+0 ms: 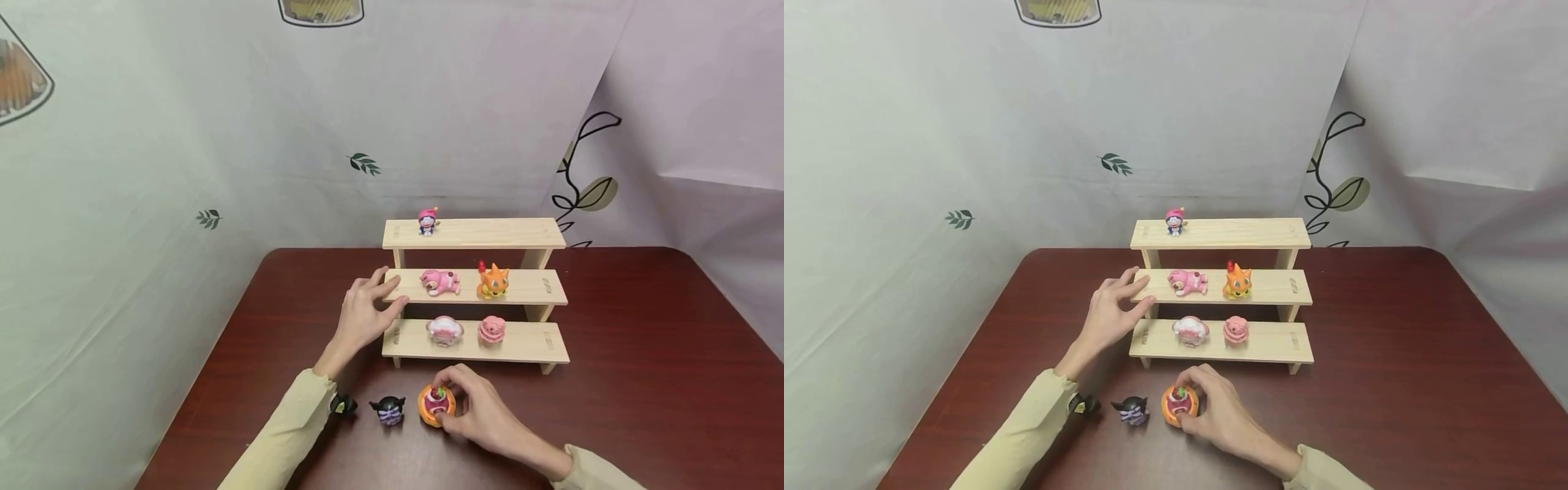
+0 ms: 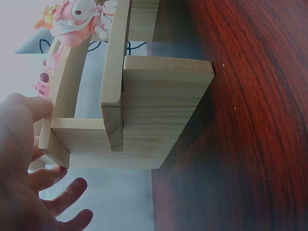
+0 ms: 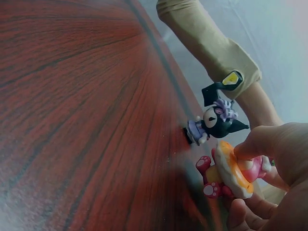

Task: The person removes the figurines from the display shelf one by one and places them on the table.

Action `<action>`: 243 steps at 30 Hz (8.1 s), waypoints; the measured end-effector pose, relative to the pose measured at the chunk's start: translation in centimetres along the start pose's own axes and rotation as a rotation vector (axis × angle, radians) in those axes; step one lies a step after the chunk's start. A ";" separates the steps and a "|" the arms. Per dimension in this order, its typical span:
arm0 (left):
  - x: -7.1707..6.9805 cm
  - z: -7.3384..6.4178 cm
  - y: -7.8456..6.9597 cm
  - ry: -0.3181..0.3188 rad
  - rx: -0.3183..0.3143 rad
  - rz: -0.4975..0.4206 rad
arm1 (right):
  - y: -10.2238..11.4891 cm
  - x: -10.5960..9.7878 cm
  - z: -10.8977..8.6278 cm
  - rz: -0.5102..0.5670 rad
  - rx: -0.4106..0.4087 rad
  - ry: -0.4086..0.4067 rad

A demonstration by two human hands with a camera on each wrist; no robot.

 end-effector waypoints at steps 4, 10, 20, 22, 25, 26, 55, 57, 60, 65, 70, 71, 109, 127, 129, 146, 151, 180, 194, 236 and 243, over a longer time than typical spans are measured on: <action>-0.1 0.0 0.0 0.002 -0.002 -0.005 | -0.1 0.2 0.1 -0.005 -0.016 -0.003; -0.1 0.1 -0.1 0.005 -0.009 -0.012 | -0.3 0.5 0.2 -0.007 -0.020 -0.002; 0.0 0.1 0.0 0.005 -0.011 -0.011 | -0.2 0.7 0.4 0.014 -0.039 0.015; 0.0 0.0 0.1 0.003 -0.010 -0.011 | -0.2 0.7 0.4 0.015 -0.041 0.022; 0.0 0.0 0.1 -0.001 -0.009 -0.010 | -0.1 0.7 0.3 0.001 -0.046 0.023; 0.0 0.0 0.1 0.000 -0.009 -0.011 | -0.2 0.8 0.3 -0.006 -0.049 0.022; 0.0 0.0 0.0 -0.003 -0.009 -0.010 | -0.3 1.0 0.0 0.005 -0.025 0.061; 0.1 0.0 0.0 -0.006 -0.008 -0.010 | -0.3 1.0 0.0 0.001 -0.026 0.062; 0.1 0.0 0.0 -0.009 -0.008 -0.010 | -0.3 0.9 0.0 -0.005 -0.018 0.068; 0.1 0.0 0.1 -0.010 -0.006 -0.007 | -0.3 0.8 0.0 -0.004 0.011 0.076; 0.1 0.0 0.1 -0.015 0.000 -0.012 | -0.4 0.6 0.0 0.010 0.037 0.083; 0.1 0.0 0.1 -0.015 0.000 -0.013 | -0.3 0.6 0.0 0.009 0.040 0.084; 0.2 -0.3 0.2 -0.006 -0.017 -0.013 | 1.1 -2.1 -1.4 -0.100 -0.003 -0.039; 0.2 -0.2 0.2 -0.011 -0.007 -0.015 | 3.3 -4.0 0.3 -0.015 -0.137 0.058; 0.2 -0.2 0.1 -0.013 -0.006 -0.015 | 3.5 -4.3 0.6 -0.014 -0.146 0.056; 0.1 -0.2 0.1 -0.019 -0.001 -0.021 | 6.2 -7.6 3.8 -0.049 -0.121 -0.044; 0.2 -0.1 0.1 -0.018 0.002 -0.018 | 6.5 -8.2 4.8 -0.075 -0.126 -0.076; 0.2 -0.3 0.1 -0.027 0.006 -0.009 | 9.2 -11.3 10.5 0.010 -0.020 -0.173; 0.3 -0.2 0.2 -0.031 0.015 -0.001 | 9.6 -12.7 12.9 -0.001 0.085 -0.188; 0.3 -0.3 0.1 -0.031 0.011 -0.003 | 7.8 -13.3 19.0 -0.041 0.332 -0.109; 0.3 -0.3 0.2 -0.031 0.017 -0.001 | 7.8 -13.1 19.8 -0.068 0.353 -0.089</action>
Point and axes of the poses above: each hand's wrist, its own z-axis towards the middle knuckle, its own x-axis out of the palm, y = z × x, the point moved 1 cm from there along z, towards the middle knuckle, and after that the axes turned 12 degrees about x, right-handed, at the moved point
